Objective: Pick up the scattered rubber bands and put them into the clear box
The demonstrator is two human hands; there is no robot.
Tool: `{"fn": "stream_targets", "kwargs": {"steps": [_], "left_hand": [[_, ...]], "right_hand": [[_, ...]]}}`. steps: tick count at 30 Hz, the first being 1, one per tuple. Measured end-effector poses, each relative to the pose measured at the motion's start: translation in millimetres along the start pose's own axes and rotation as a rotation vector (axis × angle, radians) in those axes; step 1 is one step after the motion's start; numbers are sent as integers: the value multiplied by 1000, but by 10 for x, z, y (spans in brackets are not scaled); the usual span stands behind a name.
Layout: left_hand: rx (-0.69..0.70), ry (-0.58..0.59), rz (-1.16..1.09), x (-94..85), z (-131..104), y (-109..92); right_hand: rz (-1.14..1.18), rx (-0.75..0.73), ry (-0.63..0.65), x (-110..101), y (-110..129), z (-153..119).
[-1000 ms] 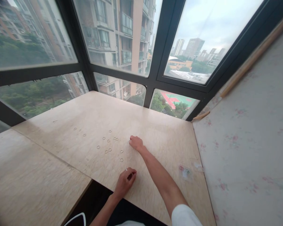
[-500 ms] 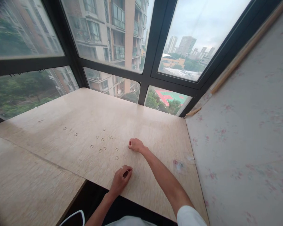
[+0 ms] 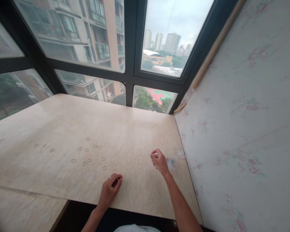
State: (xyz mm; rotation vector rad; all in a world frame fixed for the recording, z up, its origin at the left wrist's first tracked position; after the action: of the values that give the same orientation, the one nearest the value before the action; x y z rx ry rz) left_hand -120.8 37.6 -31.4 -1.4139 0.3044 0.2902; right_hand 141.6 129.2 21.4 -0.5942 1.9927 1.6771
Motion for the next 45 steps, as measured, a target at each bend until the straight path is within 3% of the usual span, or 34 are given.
{"fn": "stream_targets", "kwargs": {"steps": [4, 8, 13, 18, 23, 29, 33, 38, 41, 45], "left_hand": [[20, 0, 14, 7, 22, 31], [31, 7, 44, 16, 36, 64], [43, 3, 77, 27, 46, 73], [38, 0, 84, 34, 42, 63], [19, 5, 58, 32, 14, 43], [-72, 69, -35, -139, 58, -28], [-114, -70, -17, -516, 287, 0], [-230, -335, 170, -1186, 770, 168], [-323, -318, 427, -1473, 1075, 315], [-349, -239, 531, -1597, 1355, 497]], "right_hand": [[-26, 90, -195, -487, -384, -155], [-136, 130, -317, -786, -649, -227], [-290, 137, -357, -914, -785, -218], [-354, 149, -370, -950, -737, -259], [-305, 48, -324, -753, -586, -449], [-241, -165, -115, -144, -611, -727], [-332, -249, -90, 192, -710, -837], [-509, -300, -263, 373, -791, -859], [-582, -285, -332, 390, -821, -833], [-617, -281, -362, 399, -846, -809]]}}
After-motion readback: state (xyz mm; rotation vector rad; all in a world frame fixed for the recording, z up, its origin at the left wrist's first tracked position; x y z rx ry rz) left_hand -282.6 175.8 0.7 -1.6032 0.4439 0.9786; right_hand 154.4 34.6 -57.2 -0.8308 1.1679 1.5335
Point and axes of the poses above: each hand's wrist, its own z-axis towards the middle knuckle, its own x-axis out of the palm, y = z × x, the point moved 1 cm from there along z, towards the middle knuckle, and after that the axes turned 7 degrees about -z, right-handed, at the moved point
